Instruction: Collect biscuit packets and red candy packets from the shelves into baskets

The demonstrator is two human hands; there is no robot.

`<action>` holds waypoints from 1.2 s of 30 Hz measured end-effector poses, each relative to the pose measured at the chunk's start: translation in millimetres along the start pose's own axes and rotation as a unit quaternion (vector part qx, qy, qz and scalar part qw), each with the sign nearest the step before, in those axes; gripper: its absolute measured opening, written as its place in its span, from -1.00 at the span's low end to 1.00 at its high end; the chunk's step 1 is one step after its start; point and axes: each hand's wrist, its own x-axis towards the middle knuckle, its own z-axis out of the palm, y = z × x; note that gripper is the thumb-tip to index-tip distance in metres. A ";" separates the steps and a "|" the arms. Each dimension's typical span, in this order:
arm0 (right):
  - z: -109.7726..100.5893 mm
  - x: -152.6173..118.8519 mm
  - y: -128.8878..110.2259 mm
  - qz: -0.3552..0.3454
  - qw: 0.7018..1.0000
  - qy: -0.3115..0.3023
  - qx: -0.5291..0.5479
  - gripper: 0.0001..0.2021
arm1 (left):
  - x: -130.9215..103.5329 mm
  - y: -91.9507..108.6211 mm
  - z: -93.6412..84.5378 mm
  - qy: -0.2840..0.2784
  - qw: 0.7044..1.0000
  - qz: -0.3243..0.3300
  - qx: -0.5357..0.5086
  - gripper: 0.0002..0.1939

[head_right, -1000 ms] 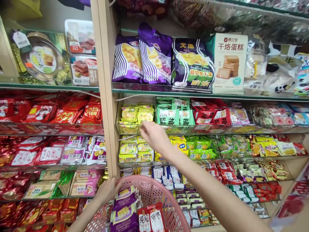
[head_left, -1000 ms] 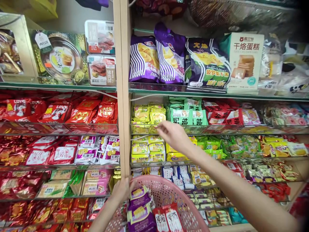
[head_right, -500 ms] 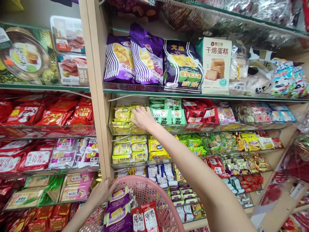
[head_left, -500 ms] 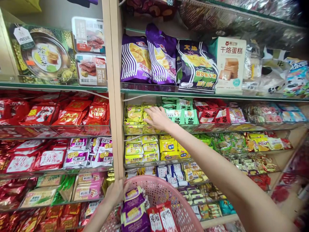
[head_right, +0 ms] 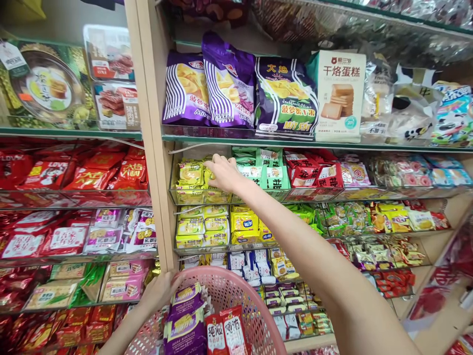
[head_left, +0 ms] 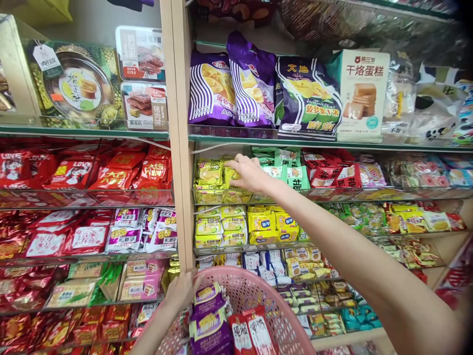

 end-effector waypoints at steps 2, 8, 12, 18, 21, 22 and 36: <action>0.2 -2.2 0.1 -0.014 1.000 -0.011 0.010 -0.55 | 0.9 -0.1 1.6 0.001 1.000 -0.001 0.000 -0.52; 1.4 -10.6 6.0 -0.045 0.999 -0.006 0.024 -0.88 | 0.8 -0.6 2.6 -0.002 1.000 -0.006 -0.007 -0.53; -16.6 -26.3 7.4 0.020 0.979 0.111 0.168 -0.85 | -0.5 -0.2 2.0 -0.002 1.000 -0.004 -0.004 -0.54; -14.1 -99.0 -34.4 0.213 0.749 0.023 0.627 -0.63 | -0.6 0.6 2.5 0.006 1.000 0.006 -0.008 -0.50; 16.5 -152.2 -80.6 0.272 0.604 -0.141 0.736 -0.58 | -1.2 0.4 3.0 0.013 1.000 0.011 -0.019 -0.51; 28.3 -169.9 -97.2 0.280 0.552 -0.204 0.759 -0.58 | -1.4 0.5 3.1 0.013 1.000 0.011 -0.014 -0.51; 110.1 -286.3 -208.0 0.485 0.306 -0.388 0.721 -0.77 | -5.5 9.5 -5.3 -0.020 0.999 -0.025 -0.030 -0.48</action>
